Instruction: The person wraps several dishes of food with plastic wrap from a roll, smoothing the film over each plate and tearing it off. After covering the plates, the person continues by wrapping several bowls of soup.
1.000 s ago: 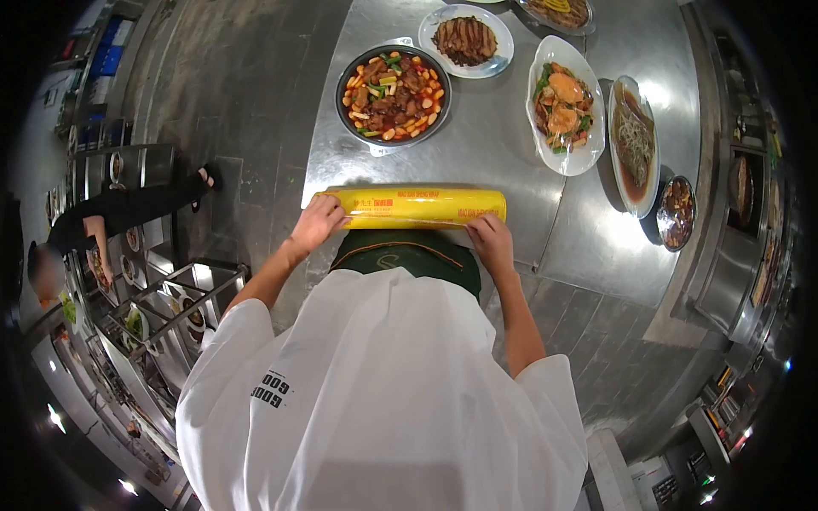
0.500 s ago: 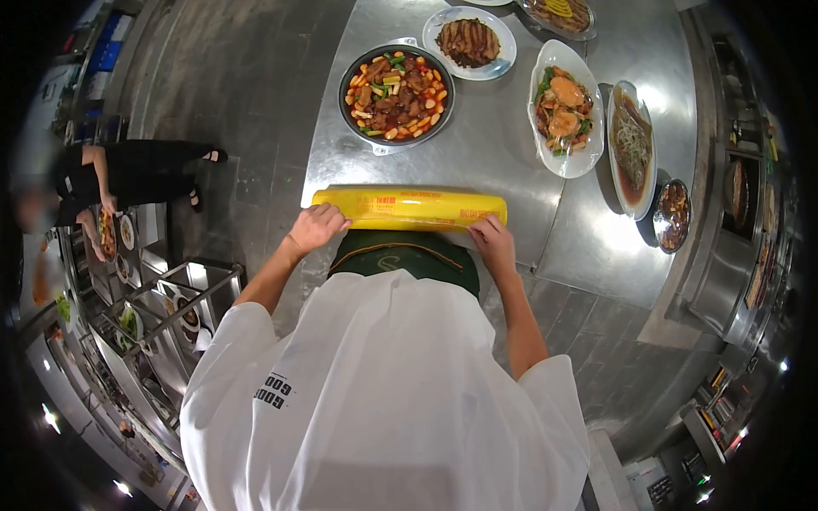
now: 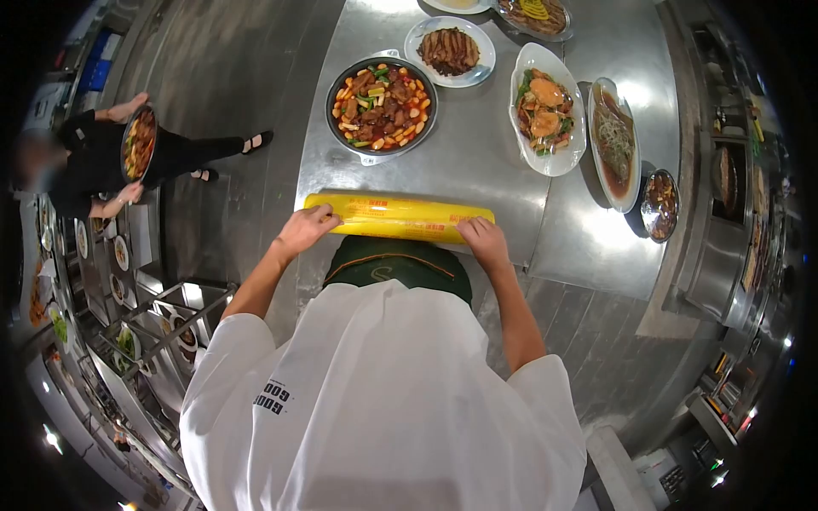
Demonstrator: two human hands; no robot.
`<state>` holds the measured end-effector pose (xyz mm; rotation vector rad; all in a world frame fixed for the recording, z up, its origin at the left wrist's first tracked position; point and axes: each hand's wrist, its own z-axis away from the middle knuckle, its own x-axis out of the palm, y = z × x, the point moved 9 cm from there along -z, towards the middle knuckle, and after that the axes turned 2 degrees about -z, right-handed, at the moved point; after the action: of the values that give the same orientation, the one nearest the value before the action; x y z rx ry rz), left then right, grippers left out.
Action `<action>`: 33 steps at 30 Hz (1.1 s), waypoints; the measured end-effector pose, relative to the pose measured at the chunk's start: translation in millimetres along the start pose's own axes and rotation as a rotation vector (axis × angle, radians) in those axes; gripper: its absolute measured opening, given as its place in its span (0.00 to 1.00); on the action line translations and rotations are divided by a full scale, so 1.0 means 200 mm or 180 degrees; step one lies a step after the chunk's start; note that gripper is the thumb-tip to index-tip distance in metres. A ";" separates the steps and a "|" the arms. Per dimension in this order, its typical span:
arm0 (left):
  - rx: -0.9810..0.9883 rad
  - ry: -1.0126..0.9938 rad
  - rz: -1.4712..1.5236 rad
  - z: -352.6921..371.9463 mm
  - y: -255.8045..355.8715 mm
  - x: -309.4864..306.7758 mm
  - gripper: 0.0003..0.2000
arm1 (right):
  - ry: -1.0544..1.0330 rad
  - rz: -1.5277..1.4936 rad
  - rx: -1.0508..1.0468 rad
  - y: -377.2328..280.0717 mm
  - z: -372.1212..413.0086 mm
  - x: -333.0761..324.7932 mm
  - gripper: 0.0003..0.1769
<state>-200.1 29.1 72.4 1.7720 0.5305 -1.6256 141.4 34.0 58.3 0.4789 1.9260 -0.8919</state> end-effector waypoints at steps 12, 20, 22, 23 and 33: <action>0.0311 0.0586 -0.0363 0.02 0.13 -0.31 0.07 | -0.0188 0.0165 -0.0686 -0.20 -0.01 -0.29 0.12; 0.0540 0.0987 -0.0377 0.06 0.20 -0.58 0.11 | 0.0183 0.0351 -0.1007 -0.36 -0.03 -0.62 0.10; 0.0636 0.0956 -0.0504 0.08 0.24 -0.63 0.13 | 0.0229 0.0359 -0.1115 -0.40 -0.03 -0.68 0.10; 0.0647 0.0964 -0.0508 0.08 0.25 -0.66 0.13 | 0.0250 0.0389 -0.1154 -0.43 -0.02 -0.71 0.10; 0.0715 0.1365 -0.0894 0.20 0.43 -1.05 0.14 | 0.0194 0.0545 -0.1312 -0.66 0.02 -1.03 0.13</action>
<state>-198.1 -30.3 294.6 2.3218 0.8518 -1.5330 160.0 -48.7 286.7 0.4174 2.0217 -0.3589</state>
